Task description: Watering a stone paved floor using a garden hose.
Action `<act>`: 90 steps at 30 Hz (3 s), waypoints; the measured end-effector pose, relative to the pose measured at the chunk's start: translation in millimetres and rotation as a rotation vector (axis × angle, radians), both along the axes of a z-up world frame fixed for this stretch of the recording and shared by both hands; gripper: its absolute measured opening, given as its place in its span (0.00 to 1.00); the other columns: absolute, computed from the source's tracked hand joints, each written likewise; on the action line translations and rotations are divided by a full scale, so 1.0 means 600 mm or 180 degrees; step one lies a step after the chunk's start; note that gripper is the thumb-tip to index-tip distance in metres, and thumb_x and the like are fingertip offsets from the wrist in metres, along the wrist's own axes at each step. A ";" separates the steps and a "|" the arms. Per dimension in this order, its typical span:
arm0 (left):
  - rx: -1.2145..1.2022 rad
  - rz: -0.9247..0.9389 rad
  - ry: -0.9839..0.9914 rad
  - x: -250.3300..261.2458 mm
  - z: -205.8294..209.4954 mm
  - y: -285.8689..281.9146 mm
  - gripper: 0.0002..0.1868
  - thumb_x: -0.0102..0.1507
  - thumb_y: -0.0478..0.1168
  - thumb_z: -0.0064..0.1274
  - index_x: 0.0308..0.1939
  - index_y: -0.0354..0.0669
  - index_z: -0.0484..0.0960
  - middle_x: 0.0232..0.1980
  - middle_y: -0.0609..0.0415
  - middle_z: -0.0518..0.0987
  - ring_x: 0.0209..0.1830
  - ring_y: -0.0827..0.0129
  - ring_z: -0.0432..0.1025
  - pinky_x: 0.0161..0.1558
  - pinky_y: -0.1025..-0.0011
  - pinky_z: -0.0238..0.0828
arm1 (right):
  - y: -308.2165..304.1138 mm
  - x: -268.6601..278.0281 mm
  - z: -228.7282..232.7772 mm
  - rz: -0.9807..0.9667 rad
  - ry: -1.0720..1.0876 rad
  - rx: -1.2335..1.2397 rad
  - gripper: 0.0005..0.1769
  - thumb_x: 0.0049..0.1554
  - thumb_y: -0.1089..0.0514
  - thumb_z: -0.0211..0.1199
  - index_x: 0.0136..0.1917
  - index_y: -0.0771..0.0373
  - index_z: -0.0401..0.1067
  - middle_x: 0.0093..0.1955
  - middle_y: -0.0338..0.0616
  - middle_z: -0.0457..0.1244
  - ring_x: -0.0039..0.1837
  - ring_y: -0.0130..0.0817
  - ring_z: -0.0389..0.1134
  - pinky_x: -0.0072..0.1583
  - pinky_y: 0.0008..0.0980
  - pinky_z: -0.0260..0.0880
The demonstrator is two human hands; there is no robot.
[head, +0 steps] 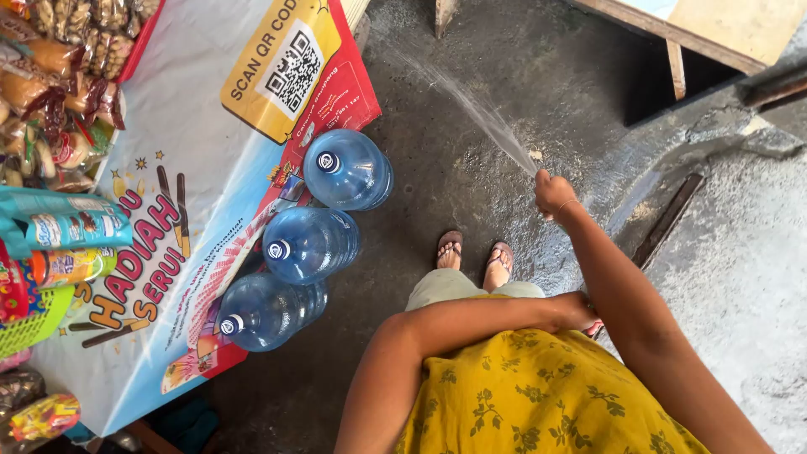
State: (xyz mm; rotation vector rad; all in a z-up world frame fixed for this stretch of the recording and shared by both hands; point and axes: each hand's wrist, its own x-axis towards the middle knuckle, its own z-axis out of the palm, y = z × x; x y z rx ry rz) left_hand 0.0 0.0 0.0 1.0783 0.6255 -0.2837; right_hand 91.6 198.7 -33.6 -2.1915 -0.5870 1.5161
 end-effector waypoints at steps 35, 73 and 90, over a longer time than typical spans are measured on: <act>0.0242 -0.0362 -0.0376 -0.476 0.079 0.232 0.18 0.68 0.43 0.40 0.29 0.38 0.79 0.31 0.50 0.79 0.31 0.65 0.70 0.35 0.65 0.66 | 0.197 -0.424 -0.014 -0.1532 0.1733 -0.0345 0.21 0.60 0.42 0.43 0.31 0.55 0.51 0.24 0.33 0.45 0.25 0.26 0.43 0.28 0.29 0.42; 0.0890 -0.0678 -0.0484 -0.381 -0.012 -0.254 0.23 0.59 0.52 0.57 0.47 0.37 0.88 0.47 0.40 0.86 0.47 0.56 0.79 0.51 0.62 0.73 | -0.391 -0.357 -0.052 0.0523 0.0164 -0.1315 0.25 0.63 0.42 0.43 0.34 0.63 0.59 0.25 0.43 0.51 0.25 0.33 0.48 0.28 0.36 0.44; 0.0229 0.0715 0.0375 -0.554 0.028 -0.147 0.27 0.60 0.54 0.54 0.55 0.38 0.84 0.48 0.39 0.84 0.46 0.53 0.80 0.48 0.61 0.74 | -0.159 -0.598 -0.025 0.2023 -0.1157 -0.0956 0.44 0.65 0.34 0.40 0.37 0.79 0.73 0.35 0.61 0.68 0.33 0.52 0.71 0.45 0.49 0.73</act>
